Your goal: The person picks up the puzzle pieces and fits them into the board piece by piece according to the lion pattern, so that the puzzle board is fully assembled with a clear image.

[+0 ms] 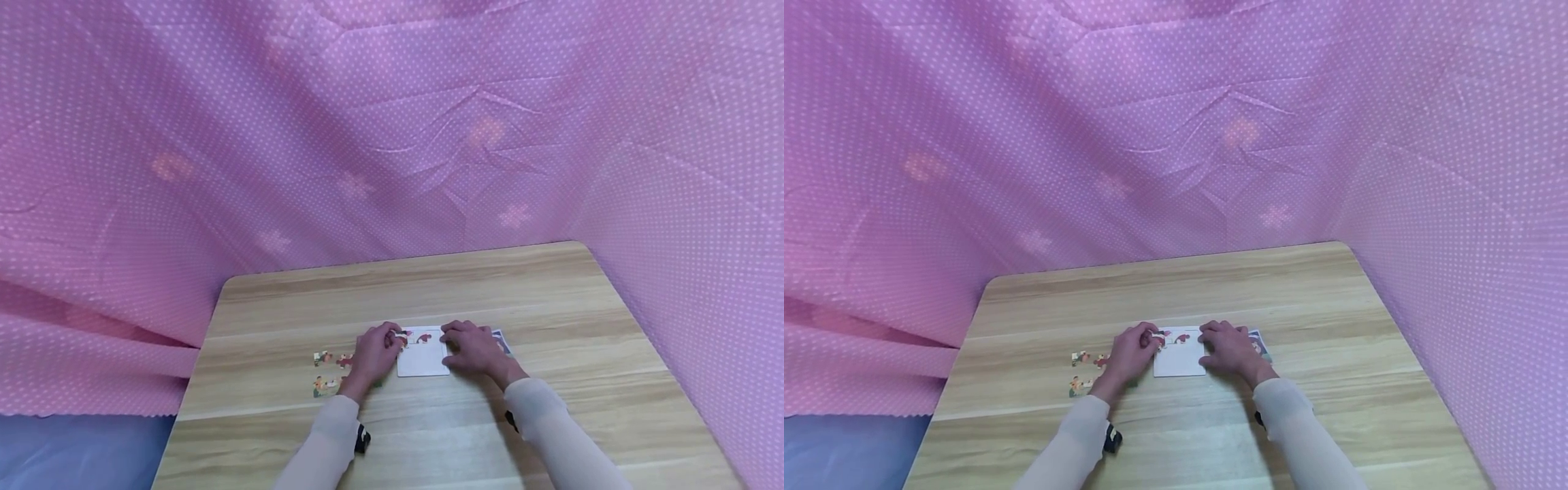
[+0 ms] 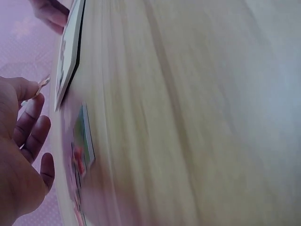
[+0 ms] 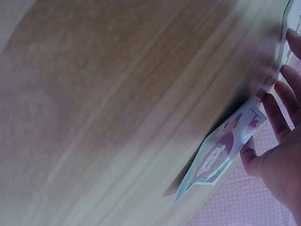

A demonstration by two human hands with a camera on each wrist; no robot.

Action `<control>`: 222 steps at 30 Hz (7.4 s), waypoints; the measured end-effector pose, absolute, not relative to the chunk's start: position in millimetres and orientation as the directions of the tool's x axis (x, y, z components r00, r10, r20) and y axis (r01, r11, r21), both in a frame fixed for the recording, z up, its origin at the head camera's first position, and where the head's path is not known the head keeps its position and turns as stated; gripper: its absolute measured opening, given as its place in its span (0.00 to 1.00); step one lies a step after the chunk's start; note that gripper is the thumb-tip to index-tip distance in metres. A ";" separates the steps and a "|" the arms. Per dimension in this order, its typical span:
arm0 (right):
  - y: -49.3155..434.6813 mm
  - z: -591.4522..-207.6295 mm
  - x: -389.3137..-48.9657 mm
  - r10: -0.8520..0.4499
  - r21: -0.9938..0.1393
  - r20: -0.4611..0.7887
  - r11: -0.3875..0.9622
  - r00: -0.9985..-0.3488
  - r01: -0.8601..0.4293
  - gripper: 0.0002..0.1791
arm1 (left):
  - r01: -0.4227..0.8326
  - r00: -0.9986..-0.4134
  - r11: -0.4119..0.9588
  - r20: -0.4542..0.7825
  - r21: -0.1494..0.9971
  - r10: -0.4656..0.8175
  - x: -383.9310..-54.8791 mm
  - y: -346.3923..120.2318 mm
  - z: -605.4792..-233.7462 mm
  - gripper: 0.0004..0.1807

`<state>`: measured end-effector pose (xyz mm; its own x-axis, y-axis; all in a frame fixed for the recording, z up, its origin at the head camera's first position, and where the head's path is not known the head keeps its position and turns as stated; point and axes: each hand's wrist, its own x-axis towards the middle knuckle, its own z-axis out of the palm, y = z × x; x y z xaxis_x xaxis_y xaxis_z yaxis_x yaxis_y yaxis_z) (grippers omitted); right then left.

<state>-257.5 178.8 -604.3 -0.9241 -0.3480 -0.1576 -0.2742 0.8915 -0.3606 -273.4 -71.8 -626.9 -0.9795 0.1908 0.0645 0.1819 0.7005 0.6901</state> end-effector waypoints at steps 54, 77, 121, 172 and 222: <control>170.6 -617.3 -273.2 -0.318 -0.332 -0.107 0.904 -0.942 -0.267 0.27 | 0.325 -0.939 0.744 0.103 0.584 0.329 -304.0 -26.4 -636.5 0.18; 171.5 -615.4 -273.6 -0.320 -0.342 -0.105 0.901 -0.941 -0.268 0.26 | 0.360 -0.927 0.821 0.068 0.443 0.370 -306.7 -27.5 -641.1 0.19; 172.1 -612.7 -267.2 -0.327 -0.322 -0.107 0.905 -0.939 -0.279 0.27 | 0.356 -0.925 0.775 0.076 0.523 0.373 -298.6 -36.2 -634.0 0.19; 168.8 -607.2 -266.4 -0.323 -0.358 -0.156 0.899 -0.934 -0.251 0.27 | 0.083 -0.997 0.759 0.059 0.646 0.058 -263.7 -192.8 -628.7 0.19; 160.6 -609.5 -263.1 -0.304 -0.395 -0.137 0.889 -0.943 -0.230 0.27 | -0.053 -0.998 0.779 -0.006 0.625 -0.063 -263.6 -245.5 -637.9 0.12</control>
